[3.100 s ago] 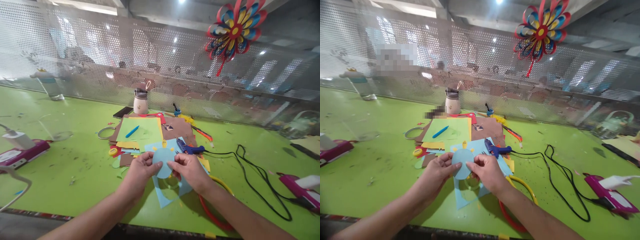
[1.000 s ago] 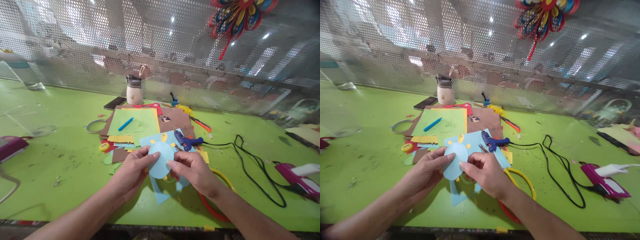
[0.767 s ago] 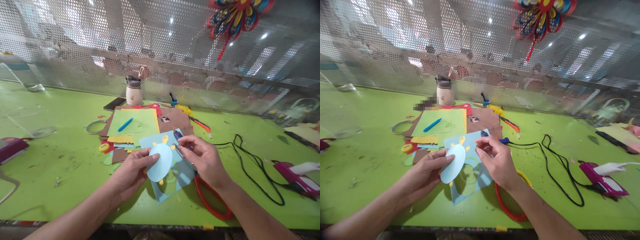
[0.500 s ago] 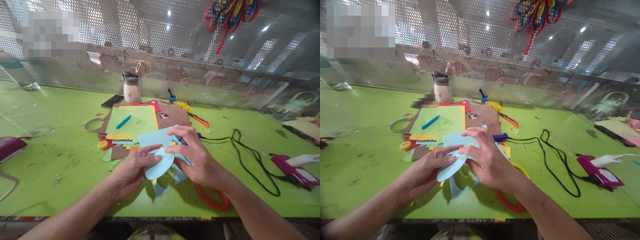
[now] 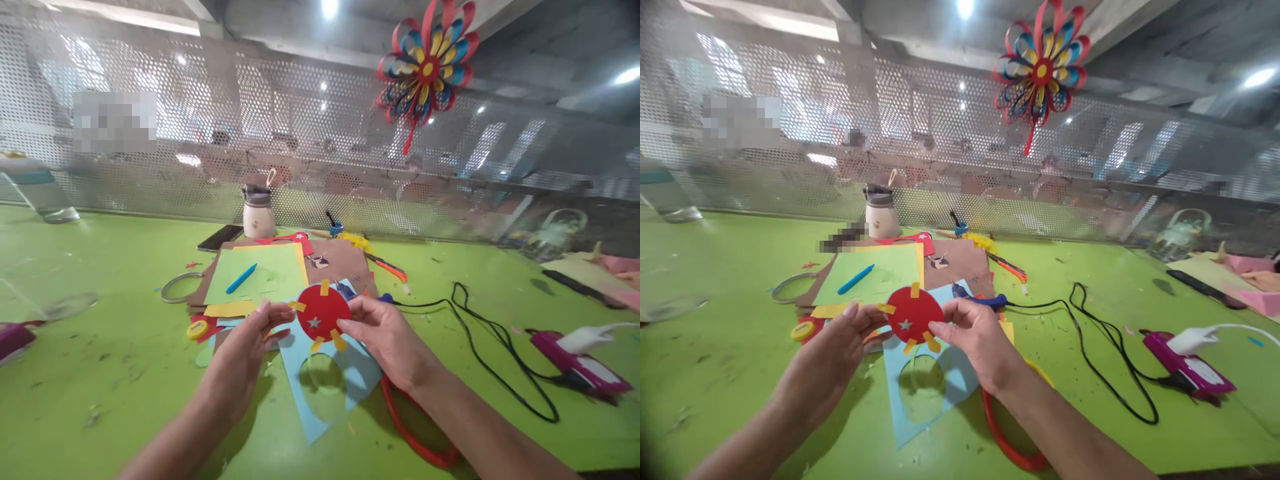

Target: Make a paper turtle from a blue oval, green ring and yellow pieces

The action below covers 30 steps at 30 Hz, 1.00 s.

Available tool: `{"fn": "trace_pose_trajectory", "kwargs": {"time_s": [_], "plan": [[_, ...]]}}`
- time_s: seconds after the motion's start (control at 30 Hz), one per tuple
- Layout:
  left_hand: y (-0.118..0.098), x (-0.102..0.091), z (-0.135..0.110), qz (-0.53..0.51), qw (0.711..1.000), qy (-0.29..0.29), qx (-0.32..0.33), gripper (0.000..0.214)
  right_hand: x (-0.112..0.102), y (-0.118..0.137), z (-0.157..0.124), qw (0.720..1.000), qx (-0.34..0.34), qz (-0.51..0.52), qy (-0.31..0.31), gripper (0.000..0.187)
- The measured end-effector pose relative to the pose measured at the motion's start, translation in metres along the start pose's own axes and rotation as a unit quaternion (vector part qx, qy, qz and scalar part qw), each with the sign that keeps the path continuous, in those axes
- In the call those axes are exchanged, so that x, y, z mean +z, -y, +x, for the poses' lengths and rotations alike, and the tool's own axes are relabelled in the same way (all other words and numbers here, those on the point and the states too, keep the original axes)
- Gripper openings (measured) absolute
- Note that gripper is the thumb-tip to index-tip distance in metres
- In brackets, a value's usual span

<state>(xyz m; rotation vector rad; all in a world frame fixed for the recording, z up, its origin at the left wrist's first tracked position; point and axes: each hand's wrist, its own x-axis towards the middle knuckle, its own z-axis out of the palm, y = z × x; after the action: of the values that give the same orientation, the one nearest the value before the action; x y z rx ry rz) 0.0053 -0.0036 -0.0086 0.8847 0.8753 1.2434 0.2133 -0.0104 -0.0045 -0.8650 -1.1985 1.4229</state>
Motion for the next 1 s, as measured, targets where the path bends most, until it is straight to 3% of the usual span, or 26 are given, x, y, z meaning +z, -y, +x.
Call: {"fn": "trace_pose_trajectory", "kwargs": {"time_s": [0.13,0.27,0.53,1.0], "plan": [[0.000,0.010,-0.009,0.020,0.999,-0.028,0.024,0.030,0.008,-0.004,-0.001,0.997,0.027,0.065,-0.011,0.019],[-0.001,0.029,-0.015,-0.014,0.998,0.058,0.006,0.023,0.019,-0.005,-0.005,0.993,0.045,0.112,-0.013,0.020],[-0.006,0.049,-0.018,-0.094,0.995,-0.034,0.003,0.021,0.036,-0.010,-0.008,0.986,0.023,0.160,-0.041,0.018],[-0.001,0.051,-0.013,-0.123,0.992,-0.041,0.005,0.012,0.042,-0.016,-0.003,0.984,0.003,0.158,-0.081,0.016]]}}
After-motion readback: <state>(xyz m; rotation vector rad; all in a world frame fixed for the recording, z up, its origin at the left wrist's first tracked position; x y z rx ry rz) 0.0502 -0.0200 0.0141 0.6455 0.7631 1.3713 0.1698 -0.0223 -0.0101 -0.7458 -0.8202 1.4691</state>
